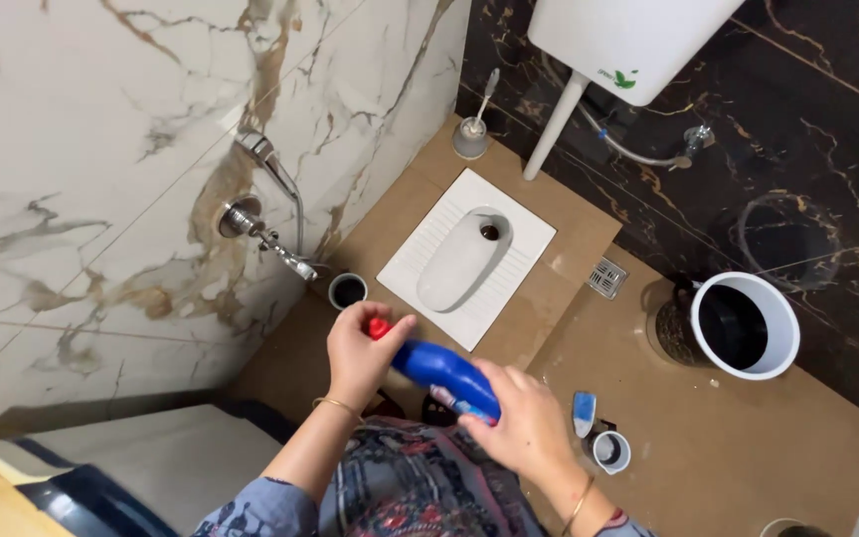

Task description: Cleaning a squat toilet using liquid cleaner and a brush.

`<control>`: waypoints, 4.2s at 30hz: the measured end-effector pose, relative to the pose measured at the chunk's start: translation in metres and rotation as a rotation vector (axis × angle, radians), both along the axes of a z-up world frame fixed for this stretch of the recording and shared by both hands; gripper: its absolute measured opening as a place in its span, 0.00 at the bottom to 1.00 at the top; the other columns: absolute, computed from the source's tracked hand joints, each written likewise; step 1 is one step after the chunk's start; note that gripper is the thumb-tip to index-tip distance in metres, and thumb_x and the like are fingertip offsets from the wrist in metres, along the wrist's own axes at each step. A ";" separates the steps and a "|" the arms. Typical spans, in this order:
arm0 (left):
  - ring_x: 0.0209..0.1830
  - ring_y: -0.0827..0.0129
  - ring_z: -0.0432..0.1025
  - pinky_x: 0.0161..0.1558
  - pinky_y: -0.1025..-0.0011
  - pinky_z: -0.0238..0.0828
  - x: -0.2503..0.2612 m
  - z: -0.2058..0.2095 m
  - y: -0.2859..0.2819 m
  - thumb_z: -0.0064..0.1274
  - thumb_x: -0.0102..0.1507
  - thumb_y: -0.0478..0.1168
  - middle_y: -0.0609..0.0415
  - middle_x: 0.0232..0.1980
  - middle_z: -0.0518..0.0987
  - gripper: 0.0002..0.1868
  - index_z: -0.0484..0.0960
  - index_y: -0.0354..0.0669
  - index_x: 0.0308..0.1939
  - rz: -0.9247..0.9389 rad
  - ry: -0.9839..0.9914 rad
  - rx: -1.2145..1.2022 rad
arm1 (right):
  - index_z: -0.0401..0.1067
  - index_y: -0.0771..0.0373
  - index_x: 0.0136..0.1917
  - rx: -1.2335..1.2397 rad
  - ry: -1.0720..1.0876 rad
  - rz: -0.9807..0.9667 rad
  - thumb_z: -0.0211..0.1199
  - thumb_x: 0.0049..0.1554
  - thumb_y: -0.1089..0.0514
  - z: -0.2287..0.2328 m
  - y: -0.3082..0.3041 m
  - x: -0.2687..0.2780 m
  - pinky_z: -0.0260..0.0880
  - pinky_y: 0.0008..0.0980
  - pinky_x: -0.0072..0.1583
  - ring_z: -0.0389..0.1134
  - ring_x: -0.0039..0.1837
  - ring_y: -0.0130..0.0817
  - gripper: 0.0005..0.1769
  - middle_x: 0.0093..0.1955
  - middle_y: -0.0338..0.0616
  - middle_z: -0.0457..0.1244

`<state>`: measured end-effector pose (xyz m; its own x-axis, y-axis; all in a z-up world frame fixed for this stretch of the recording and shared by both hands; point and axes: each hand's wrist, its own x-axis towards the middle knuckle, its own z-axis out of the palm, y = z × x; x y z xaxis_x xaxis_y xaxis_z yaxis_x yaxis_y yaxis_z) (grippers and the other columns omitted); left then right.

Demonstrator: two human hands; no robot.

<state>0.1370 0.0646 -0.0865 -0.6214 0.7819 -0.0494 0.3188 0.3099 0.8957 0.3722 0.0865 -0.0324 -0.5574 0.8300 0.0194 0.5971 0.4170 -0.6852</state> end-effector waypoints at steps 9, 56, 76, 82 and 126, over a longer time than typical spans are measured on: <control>0.30 0.78 0.70 0.34 0.77 0.70 0.026 -0.044 0.019 0.59 0.65 0.41 0.59 0.31 0.77 0.09 0.80 0.39 0.36 0.009 -0.522 0.182 | 0.68 0.52 0.68 -0.204 -0.013 -0.080 0.75 0.42 0.47 -0.020 -0.004 0.018 0.71 0.44 0.57 0.69 0.59 0.50 0.41 0.59 0.46 0.65; 0.26 0.69 0.74 0.32 0.72 0.72 -0.049 0.179 0.468 0.60 0.62 0.38 0.54 0.30 0.80 0.06 0.83 0.39 0.37 -0.260 0.245 0.476 | 0.61 0.60 0.78 0.173 0.040 -0.234 0.68 0.52 0.44 0.060 0.592 -0.093 0.54 0.56 0.72 0.53 0.76 0.54 0.45 0.78 0.55 0.52; 0.33 0.75 0.72 0.36 0.76 0.72 0.060 -0.020 0.281 0.55 0.66 0.37 0.54 0.40 0.80 0.12 0.77 0.36 0.51 0.145 -0.396 0.334 | 0.71 0.65 0.64 -0.618 0.148 0.558 0.81 0.41 0.54 0.020 0.448 0.066 0.74 0.35 0.59 0.73 0.56 0.33 0.40 0.56 0.46 0.71; 0.24 0.73 0.69 0.27 0.76 0.68 0.049 -0.019 0.222 0.53 0.68 0.43 0.52 0.33 0.80 0.11 0.76 0.38 0.43 0.421 -0.657 0.296 | 0.74 0.57 0.61 0.067 -0.343 0.248 0.79 0.35 0.39 0.104 0.473 0.071 0.74 0.42 0.55 0.74 0.51 0.49 0.42 0.50 0.53 0.71; 0.28 0.71 0.74 0.29 0.73 0.72 0.031 -0.098 -0.063 0.52 0.66 0.49 0.52 0.36 0.82 0.15 0.76 0.44 0.50 0.960 -0.990 0.357 | 0.84 0.59 0.50 0.349 -0.825 0.641 0.67 0.48 0.27 -0.076 0.257 -0.260 0.74 0.45 0.57 0.74 0.56 0.49 0.36 0.52 0.53 0.72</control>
